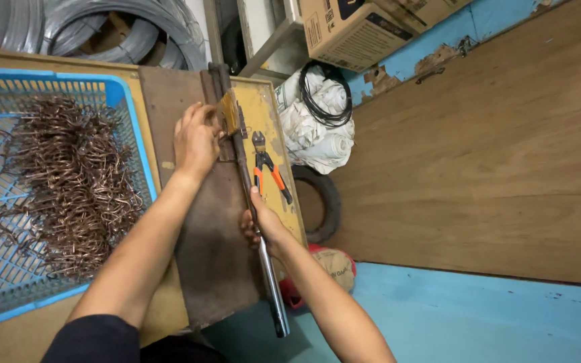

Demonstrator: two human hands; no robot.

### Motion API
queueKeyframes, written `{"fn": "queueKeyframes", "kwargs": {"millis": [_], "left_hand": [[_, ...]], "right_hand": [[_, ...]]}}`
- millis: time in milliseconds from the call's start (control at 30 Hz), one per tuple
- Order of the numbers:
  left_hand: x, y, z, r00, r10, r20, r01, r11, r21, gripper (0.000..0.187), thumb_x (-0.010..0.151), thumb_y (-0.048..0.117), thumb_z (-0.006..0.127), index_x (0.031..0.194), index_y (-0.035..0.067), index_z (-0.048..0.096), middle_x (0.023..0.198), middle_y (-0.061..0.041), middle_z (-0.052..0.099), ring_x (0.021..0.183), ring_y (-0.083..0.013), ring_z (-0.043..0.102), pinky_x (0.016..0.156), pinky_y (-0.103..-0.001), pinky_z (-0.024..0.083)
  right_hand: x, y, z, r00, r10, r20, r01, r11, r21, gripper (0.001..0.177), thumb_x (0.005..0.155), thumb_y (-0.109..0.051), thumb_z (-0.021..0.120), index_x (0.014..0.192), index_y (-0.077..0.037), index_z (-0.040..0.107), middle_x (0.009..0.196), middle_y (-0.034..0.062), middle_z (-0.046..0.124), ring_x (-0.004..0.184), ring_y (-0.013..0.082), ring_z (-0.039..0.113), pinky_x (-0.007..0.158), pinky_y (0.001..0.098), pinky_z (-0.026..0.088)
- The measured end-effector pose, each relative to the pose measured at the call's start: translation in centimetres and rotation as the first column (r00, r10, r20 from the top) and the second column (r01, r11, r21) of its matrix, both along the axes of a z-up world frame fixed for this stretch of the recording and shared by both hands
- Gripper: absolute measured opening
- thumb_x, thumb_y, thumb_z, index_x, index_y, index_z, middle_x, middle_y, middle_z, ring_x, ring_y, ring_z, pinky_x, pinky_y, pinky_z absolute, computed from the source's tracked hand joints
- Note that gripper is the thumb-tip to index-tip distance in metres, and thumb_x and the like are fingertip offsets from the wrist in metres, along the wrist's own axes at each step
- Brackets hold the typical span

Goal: Pick up small metal wires from a basket, place them into a cutting jig, and operate the hand cutter to process them.

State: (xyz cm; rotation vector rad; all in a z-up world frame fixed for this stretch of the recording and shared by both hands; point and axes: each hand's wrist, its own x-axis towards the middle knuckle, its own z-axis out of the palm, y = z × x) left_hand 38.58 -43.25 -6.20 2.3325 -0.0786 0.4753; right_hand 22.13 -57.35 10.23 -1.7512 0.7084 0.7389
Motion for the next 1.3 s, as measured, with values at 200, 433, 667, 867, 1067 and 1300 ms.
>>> {"fn": "queueKeyframes", "kwargs": {"millis": [200, 433, 667, 867, 1067, 1300], "left_hand": [[0.7, 0.3, -0.5, 0.999, -0.03, 0.011, 0.03, 0.999, 0.032, 0.009, 0.085, 0.028, 0.079, 0.091, 0.023, 0.083, 0.14, 0.003, 0.062, 0.143, -0.0278, 0.044, 0.106, -0.044, 0.044], [1.1, 0.7, 0.2, 0.998, -0.055, -0.019, 0.056, 0.996, 0.066, 0.012, 0.081, 0.029, 0.082, 0.093, 0.024, 0.083, 0.144, 0.002, 0.06, 0.146, -0.0277, 0.041, 0.109, -0.044, 0.044], [1.0, 0.7, 3.8, 0.999, -0.039, -0.028, 0.042, 0.994, 0.105, 0.025, 0.085, 0.019, 0.079, 0.109, 0.011, 0.081, 0.142, -0.004, 0.063, 0.145, -0.029, 0.041, 0.107, -0.05, 0.043], [0.5, 0.8, 5.3, 0.996, -0.037, -0.076, 0.045, 0.993, 0.106, 0.009, 0.089, 0.014, 0.075, 0.093, 0.009, 0.082, 0.149, -0.005, 0.062, 0.148, -0.0343, 0.037, 0.113, -0.062, 0.032], [-1.1, 1.0, 8.1, 0.997, 0.009, -0.075, -0.001, 0.994, 0.11, 0.01, 0.089, 0.021, 0.077, 0.09, 0.013, 0.082, 0.158, -0.005, 0.056, 0.156, -0.037, 0.027, 0.116, -0.075, 0.007], [-1.8, 1.5, 8.5, 0.999, 0.022, -0.034, -0.019, 0.996, 0.086, 0.014, 0.094, 0.024, 0.072, 0.098, 0.014, 0.082, 0.165, -0.006, 0.051, 0.159, -0.0399, 0.02, 0.112, -0.081, -0.007]], "right_hand": [[0.6, -2.6, -5.1, 0.999, 0.02, 0.041, -0.015, 0.995, -0.102, 0.091, 0.092, -0.09, 0.03, 0.057, -0.008, 0.049, 0.042, 0.0106, 0.041, 0.031, 0.0242, 0.046, 0.029, 0.033, 0.036], [0.8, -1.5, -4.2, 0.988, 0.124, 0.093, -0.096, 0.96, -0.261, 0.088, 0.1, -0.074, 0.025, 0.056, -0.003, 0.053, 0.046, 0.0155, 0.05, 0.037, 0.0258, 0.054, 0.036, 0.0319, 0.044], [1.3, -2.3, -6.7, 0.974, 0.161, 0.162, -0.095, 0.931, -0.352, 0.092, 0.096, -0.083, 0.033, 0.047, -0.01, 0.062, 0.043, 0.0127, 0.057, 0.04, 0.0265, 0.065, 0.035, 0.0336, 0.053], [0.8, -1.4, -5.6, 0.971, 0.172, 0.165, -0.087, 0.9, -0.426, 0.086, 0.099, -0.075, 0.031, 0.053, -0.008, 0.06, 0.054, 0.0139, 0.062, 0.054, 0.0288, 0.07, 0.057, 0.0376, 0.06], [1.4, -1.3, -5.4, 0.97, 0.21, 0.125, -0.119, 0.851, -0.511, 0.085, 0.097, -0.069, 0.033, 0.084, 0.005, 0.073, 0.097, 0.0299, 0.073, 0.109, 0.044, 0.068, 0.103, 0.0535, 0.047], [1.2, -2.4, -8.2, 0.97, 0.228, 0.084, -0.14, 0.808, -0.572, 0.089, 0.093, -0.08, 0.031, 0.081, -0.005, 0.078, 0.091, 0.0219, 0.076, 0.11, 0.0403, 0.069, 0.098, 0.0517, 0.05]]}}
